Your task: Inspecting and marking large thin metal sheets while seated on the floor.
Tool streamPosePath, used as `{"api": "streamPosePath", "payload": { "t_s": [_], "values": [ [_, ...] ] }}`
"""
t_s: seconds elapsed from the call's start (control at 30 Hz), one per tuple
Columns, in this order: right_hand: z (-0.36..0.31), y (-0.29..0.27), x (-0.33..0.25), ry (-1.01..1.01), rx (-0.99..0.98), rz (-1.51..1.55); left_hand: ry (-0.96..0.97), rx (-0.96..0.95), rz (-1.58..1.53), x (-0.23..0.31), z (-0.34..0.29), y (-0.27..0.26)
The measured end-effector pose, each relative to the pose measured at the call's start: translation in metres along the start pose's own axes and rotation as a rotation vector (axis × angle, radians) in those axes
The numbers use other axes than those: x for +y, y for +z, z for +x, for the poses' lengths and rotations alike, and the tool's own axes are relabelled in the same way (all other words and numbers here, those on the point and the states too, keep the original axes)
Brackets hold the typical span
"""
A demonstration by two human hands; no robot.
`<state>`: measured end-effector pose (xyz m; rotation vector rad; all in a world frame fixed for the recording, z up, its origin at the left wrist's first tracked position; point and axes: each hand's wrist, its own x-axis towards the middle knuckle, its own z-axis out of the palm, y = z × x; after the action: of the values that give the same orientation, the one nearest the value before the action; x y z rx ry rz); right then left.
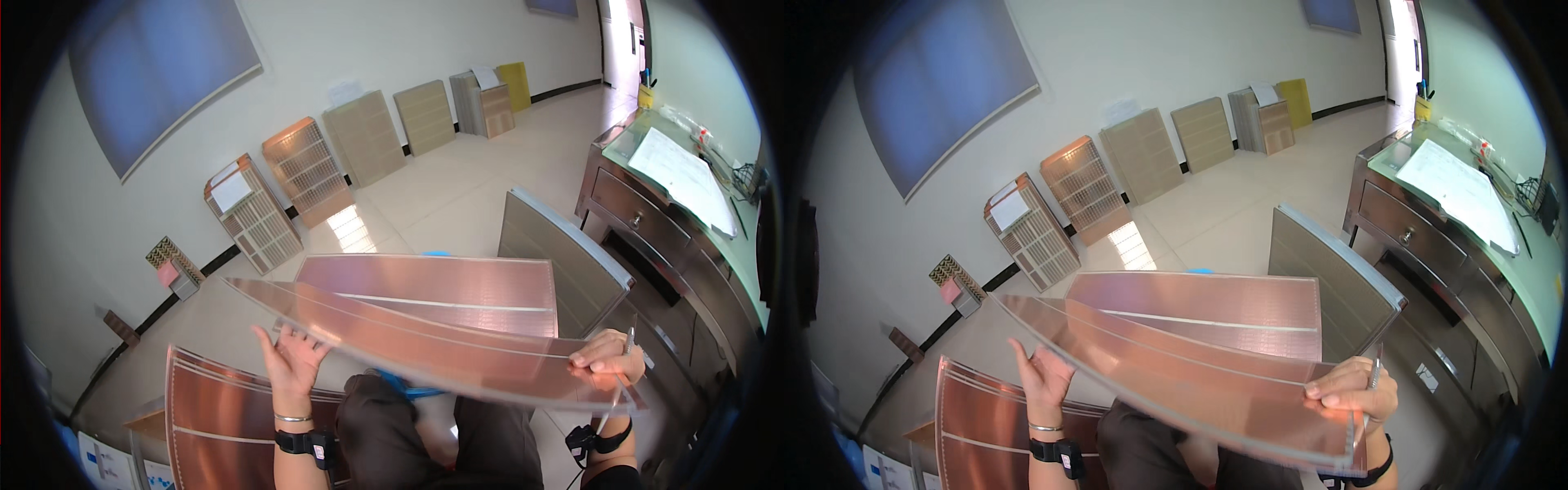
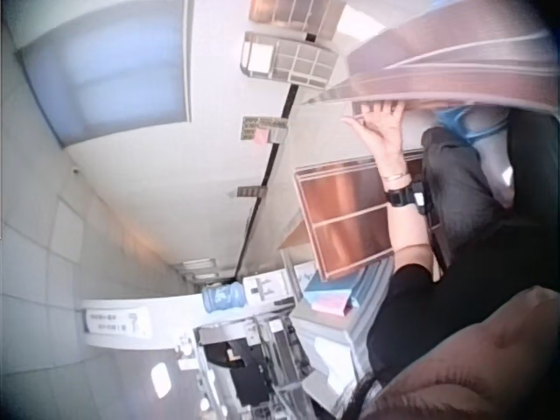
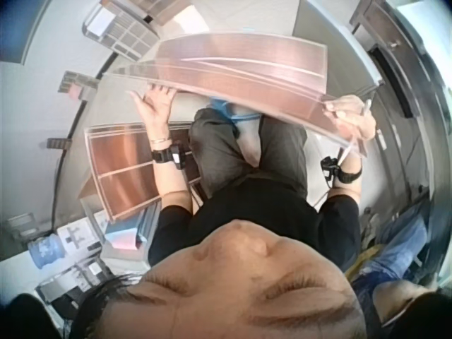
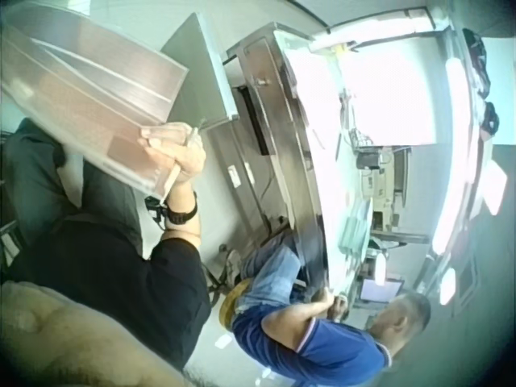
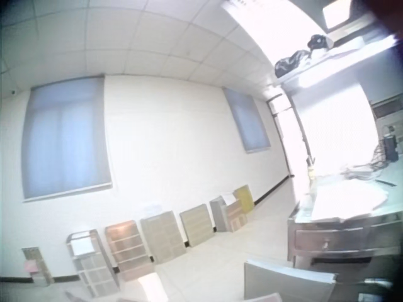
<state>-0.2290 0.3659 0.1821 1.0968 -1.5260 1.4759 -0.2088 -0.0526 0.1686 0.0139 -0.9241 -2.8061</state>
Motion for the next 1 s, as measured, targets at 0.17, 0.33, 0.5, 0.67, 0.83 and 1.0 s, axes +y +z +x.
{"api": "streamPosePath", "payload": {
  "t_s": [0.17, 0.33, 0.5, 0.67, 0.83, 1.0],
  "values": [
    [-0.017, -0.024, -0.020, 0.065, -0.193, -0.261, 0.001, 0.109, -0.074, 0.009, -0.031, 0.008],
    [-0.054, -0.040, -0.033, 0.364, -0.231, -0.591, -0.053, 0.238, 0.249, -0.007, -0.044, -0.027],
    [-0.102, -0.044, -0.019, 0.504, -0.103, -0.559, -0.069, 0.209, -0.038, -0.033, -0.044, -0.081],
    [-0.124, -0.032, -0.001, 0.682, 0.511, 0.164, -0.090, 0.310, -0.186, -0.060, -0.049, -0.071],
    [-0.106, -0.024, -0.010, 0.802, 0.754, 0.481, -0.108, 0.328, -0.223, -0.064, -0.054, -0.090],
    [-0.115, -0.025, -0.005, 0.762, 0.658, 0.450, -0.134, 0.269, -0.282, -0.061, -0.055, -0.117]
  ]
}}
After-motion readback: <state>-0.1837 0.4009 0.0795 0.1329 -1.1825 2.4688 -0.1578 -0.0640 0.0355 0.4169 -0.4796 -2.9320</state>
